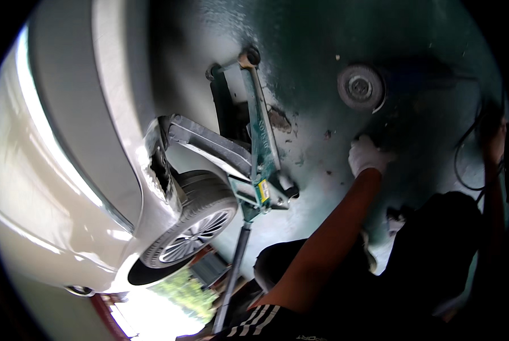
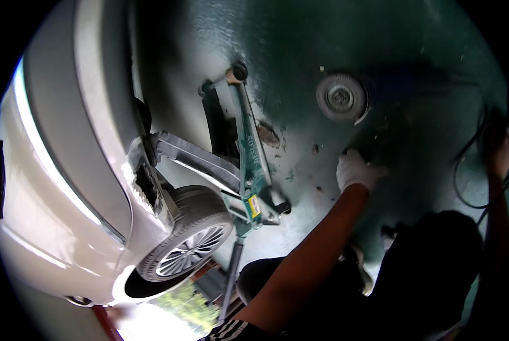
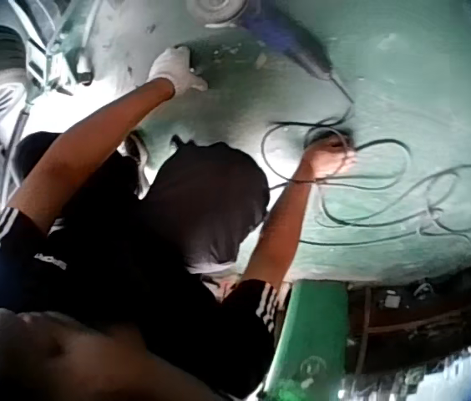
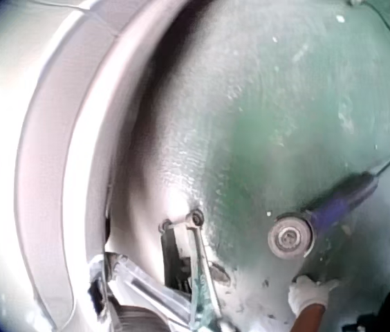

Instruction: The person positions a hydraulic jack under a silver car's front bumper and operates the handle to lift the vehicle. They then put on gloves and use an angle grinder to smooth the surface of the bumper area.

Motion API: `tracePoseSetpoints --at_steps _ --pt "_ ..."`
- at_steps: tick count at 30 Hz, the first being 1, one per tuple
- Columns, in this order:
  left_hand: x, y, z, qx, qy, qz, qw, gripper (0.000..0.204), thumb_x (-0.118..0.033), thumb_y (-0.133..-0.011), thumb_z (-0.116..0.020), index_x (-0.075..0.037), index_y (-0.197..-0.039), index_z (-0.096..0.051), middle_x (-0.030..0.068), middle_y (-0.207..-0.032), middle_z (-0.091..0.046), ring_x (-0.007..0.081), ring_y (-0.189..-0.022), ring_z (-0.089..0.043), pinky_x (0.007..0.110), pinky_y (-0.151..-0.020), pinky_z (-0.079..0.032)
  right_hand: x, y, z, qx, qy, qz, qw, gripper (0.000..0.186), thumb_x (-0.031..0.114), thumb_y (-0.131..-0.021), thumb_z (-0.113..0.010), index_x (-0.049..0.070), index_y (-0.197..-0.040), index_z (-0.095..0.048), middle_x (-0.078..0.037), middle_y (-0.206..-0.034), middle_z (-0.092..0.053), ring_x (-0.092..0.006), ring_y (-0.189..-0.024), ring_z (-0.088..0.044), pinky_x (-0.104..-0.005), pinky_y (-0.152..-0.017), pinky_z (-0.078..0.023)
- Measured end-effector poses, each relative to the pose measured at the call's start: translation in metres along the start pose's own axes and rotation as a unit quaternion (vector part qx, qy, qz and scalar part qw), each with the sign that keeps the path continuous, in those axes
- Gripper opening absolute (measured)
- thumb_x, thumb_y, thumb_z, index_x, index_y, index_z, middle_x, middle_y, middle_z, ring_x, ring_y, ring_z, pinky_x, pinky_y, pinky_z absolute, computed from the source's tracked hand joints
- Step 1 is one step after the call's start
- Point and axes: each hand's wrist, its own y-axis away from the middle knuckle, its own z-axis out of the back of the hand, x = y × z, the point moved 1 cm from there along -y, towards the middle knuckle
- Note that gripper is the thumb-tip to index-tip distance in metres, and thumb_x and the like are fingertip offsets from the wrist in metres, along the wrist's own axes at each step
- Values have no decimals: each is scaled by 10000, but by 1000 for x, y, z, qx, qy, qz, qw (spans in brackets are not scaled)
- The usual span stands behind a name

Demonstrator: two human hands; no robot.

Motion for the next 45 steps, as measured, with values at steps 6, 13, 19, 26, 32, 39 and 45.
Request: tracePoseSetpoints --at_steps 6,13,19,26,32,39,45 --pt "23 12 9 -2 12 -25 1000 796 -431 -661 -940 11 -1249 -637 236 -1245 -698 356 -1148 -698 442 -983 -574 51 -37 43 18 -84 -66 994 310 258 -1026 -487 65 -1219 -636 -147 -1144 -640 -382 -1099 -595 -506 -911 -486" --pt "57 -11 0 31 -32 -161 986 607 -516 -723 -849 -27 -1075 -774 191 -1105 -757 301 -1056 -735 427 -905 -583 15 -36 44 121 -280 27 952 501 168 -957 -559 -32 -1413 -508 -292 -1371 -552 -448 -1290 -508 -510 -1095 -418" --pt "108 -52 50 139 -161 -232 949 317 -402 -821 -711 -98 -879 -781 95 -874 -761 214 -746 -705 406 -685 -558 -37 -48 145 330 -75 90 937 280 178 -930 -624 28 -1139 -735 -210 -1299 -655 -383 -1224 -602 -460 -1064 -473" --pt "84 -39 102 93 -156 -330 926 164 -273 -876 -622 -132 -863 -705 92 -803 -692 232 -689 -653 399 -594 -496 -46 -138 226 147 -6 240 960 303 241 -949 -563 15 -1096 -701 -252 -1111 -697 -453 -1045 -661 -519 -893 -530" --pt "187 -158 85 411 260 -87 869 100 -287 -968 -532 -187 -966 -531 53 -997 -463 214 -971 -469 374 -891 -413 182 -147 291 192 -511 113 830 272 194 -928 -630 21 -1119 -714 -156 -899 -740 -232 -748 -721 -377 -692 -567" --pt "146 -78 126 176 791 546 213 284 -308 -927 -532 -136 -1147 -592 53 -1151 -503 235 -1056 -482 390 -941 -403 123 -112 264 386 -260 77 882 215 170 -889 -665 -9 -991 -729 -169 -925 -733 -241 -734 -733 -388 -694 -582" --pt "305 -166 151 681 273 59 677 155 -286 -910 -529 -135 -875 -520 115 -887 -507 300 -860 -490 430 -753 -391 182 -143 239 240 -320 217 890 229 188 -879 -639 -12 -962 -715 -194 -908 -730 -287 -721 -735 -419 -737 -572"
